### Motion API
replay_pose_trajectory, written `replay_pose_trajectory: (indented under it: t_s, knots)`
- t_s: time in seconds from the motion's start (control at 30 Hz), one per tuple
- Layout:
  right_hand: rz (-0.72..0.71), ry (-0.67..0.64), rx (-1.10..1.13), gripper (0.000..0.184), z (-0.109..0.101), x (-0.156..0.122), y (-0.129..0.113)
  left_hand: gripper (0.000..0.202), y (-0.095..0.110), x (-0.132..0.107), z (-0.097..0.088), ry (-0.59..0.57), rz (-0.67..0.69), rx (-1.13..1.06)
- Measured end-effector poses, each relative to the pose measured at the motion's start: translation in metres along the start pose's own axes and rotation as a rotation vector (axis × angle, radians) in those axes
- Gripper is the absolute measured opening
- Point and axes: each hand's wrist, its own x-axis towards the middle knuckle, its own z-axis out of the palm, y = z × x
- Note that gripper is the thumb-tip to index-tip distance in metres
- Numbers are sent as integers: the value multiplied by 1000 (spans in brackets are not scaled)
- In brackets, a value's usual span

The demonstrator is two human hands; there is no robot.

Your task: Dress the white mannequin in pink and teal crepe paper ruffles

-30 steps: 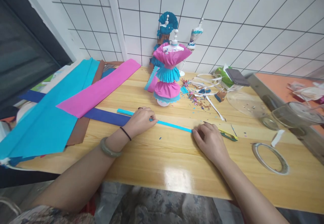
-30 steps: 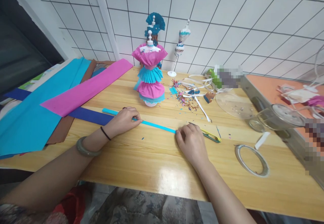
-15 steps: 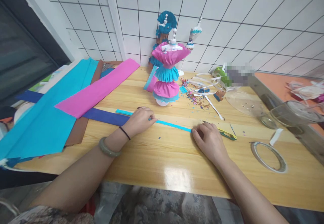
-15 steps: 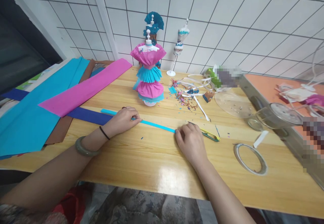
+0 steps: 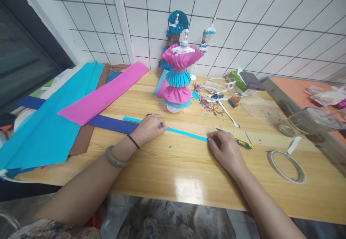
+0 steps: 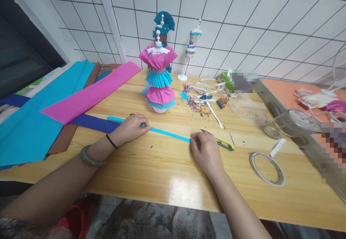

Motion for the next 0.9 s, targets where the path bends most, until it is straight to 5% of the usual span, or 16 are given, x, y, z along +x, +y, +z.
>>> replay_pose_trajectory:
  t_s: [0.27,0.5,0.73,0.9]
  knots:
    - [-50,70,80,10,2,-4,9,16,0,0,1,10,8,17]
    - [-305,221,42,28,-10,-4,-5,17,-1,0,2,8,11,17]
    - [-486,156,-222,22,-5,-2,-13,17,-2,-1,2,18,19,33]
    - [-466,67,-314,24,-2,-2,-11,16,-2,0,3,19,22,37]
